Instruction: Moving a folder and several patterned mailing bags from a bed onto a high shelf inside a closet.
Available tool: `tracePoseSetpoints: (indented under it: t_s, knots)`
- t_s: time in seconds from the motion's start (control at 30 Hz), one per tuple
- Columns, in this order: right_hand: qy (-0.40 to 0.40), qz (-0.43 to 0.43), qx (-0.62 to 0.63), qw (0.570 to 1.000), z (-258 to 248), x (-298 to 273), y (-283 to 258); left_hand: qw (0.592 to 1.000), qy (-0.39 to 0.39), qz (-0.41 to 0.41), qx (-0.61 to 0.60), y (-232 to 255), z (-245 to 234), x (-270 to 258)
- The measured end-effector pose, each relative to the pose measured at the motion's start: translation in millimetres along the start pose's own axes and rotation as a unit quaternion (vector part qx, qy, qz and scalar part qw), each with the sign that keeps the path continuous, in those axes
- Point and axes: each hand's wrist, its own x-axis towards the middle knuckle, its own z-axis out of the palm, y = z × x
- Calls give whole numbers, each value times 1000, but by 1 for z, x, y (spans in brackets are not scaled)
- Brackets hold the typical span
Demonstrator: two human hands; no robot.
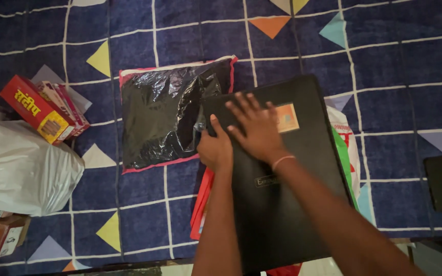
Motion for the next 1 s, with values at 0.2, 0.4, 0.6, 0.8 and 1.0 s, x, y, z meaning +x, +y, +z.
tracePoseSetpoints:
  t_s: [0.2,0.4,0.6,0.8,1.0]
  knots:
    - [60,162,-37,984,2,-15,69,1000,2,-7,23,-1,5,1]
    - [81,54,-20,995,24,3,16,999,3,12,37,8,7,-3]
    - [-50,67,-75,994,-23,3,29,999,33,21,15,1,6,0]
    - [122,154,-9,980,18,-29,110,1000,-4,11,18,12,7,-6]
    - [56,45,-13,997,16,-9,39,999,27,0,41,8,6,-4]
